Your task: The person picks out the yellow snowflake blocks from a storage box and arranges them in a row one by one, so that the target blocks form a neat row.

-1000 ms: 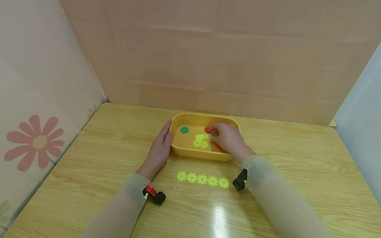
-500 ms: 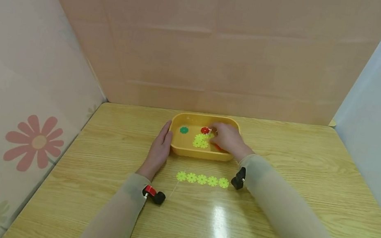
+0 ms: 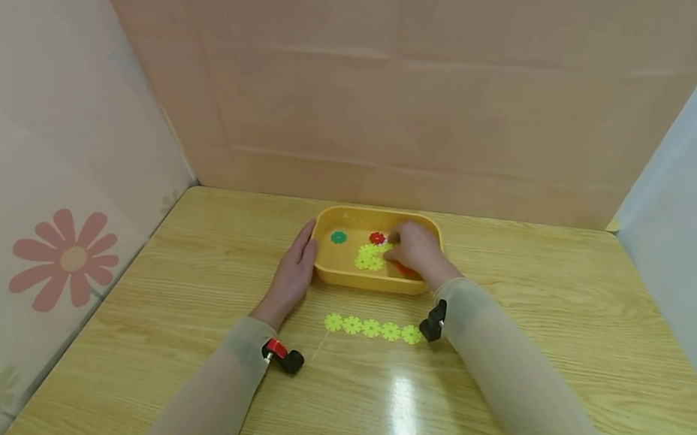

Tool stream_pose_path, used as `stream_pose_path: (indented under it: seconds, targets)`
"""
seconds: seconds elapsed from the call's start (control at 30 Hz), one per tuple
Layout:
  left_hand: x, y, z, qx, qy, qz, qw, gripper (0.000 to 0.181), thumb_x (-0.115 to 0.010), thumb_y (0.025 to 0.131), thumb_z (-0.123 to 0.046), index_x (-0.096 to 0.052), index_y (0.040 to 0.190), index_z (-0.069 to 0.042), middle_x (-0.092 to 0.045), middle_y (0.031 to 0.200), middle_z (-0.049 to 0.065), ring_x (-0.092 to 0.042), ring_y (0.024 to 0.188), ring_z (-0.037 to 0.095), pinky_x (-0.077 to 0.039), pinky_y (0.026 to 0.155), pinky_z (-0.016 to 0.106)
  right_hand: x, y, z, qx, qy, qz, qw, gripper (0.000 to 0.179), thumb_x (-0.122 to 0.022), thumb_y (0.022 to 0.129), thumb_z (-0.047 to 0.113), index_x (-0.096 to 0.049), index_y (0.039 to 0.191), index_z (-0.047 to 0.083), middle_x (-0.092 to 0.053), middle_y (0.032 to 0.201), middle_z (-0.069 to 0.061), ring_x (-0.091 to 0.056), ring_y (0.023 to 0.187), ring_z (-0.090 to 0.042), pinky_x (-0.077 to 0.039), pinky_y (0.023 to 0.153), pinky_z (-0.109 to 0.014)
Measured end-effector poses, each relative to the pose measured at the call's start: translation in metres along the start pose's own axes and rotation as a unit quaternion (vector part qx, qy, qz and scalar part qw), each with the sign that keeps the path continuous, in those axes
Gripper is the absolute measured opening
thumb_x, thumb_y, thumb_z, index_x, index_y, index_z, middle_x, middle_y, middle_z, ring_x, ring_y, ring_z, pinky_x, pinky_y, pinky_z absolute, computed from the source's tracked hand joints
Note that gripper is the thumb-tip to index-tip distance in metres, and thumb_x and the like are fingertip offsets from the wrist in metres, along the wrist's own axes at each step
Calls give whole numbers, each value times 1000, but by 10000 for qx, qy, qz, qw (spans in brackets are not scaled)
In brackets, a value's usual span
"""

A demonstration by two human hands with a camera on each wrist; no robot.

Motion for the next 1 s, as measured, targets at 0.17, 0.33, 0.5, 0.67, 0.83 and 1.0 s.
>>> stream_pose_path:
  seconds: [0.17, 0.33, 0.5, 0.67, 0.83, 1.0]
  targets:
    - [1, 0, 0, 9, 4, -14, 10000, 60, -33, 122, -43, -24, 179, -24, -26, 181, -4, -22, 167, 21, -21, 135, 47, 0, 0, 0, 23, 141, -19, 9999, 34, -89, 95, 14, -79, 121, -4, -78, 121, -18, -70, 113, -35, -55, 110, -48]
    - [1, 0, 0, 3, 21, -33, 10000, 60, -32, 122, -43, -24, 178, -25, -26, 181, -4, -22, 167, 21, -21, 135, 46, -1, 0, 0, 57, 217, -29, 9997, 31, -89, 94, 14, -80, 118, -3, -78, 120, -17, -69, 112, -33, -55, 110, -48]
    - [1, 1, 1, 22, 4, -38, 10000, 59, -33, 122, -42, -24, 178, -25, -26, 181, -5, -22, 167, 20, -20, 135, 46, -2, -1, 0, 88, 284, -39, 9996, 30, -88, 94, 12, -80, 119, -2, -78, 122, -17, -69, 114, -33, -54, 111, -48]
    - [1, 1, 0, 8, -4, -37, 10000, 59, -34, 122, -39, -25, 178, -22, -27, 181, -4, -23, 167, 21, -21, 135, 47, -2, -1, 1, 43, 266, 23, 9996, 31, -87, 95, 12, -79, 121, -2, -77, 124, -17, -68, 116, -33, -52, 113, -47]
    - [1, 0, 0, 8, 5, -46, 10000, 59, -34, 122, -39, -25, 178, -22, -27, 181, -4, -22, 167, 20, -20, 135, 46, -2, -1, 2, -36, 198, 47, 9998, 31, -87, 96, 13, -77, 123, -1, -75, 124, -17, -67, 116, -33, -52, 112, -47]
    - [1, 1, 0, -7, 10, -43, 10000, 59, -34, 122, -39, -25, 178, -22, -26, 181, -4, -21, 167, 19, -20, 136, 45, -2, -1, 1, -34, 120, -3, 9999, 30, -86, 97, 15, -76, 121, 0, -75, 118, -15, -67, 109, -32, -54, 106, -47]
Point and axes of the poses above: each hand's wrist, its own y-axis towards the middle knuckle, its own x-axis out of the back of the hand, z = x × y, the point moved 10 cm from there along y, towards the middle knuckle
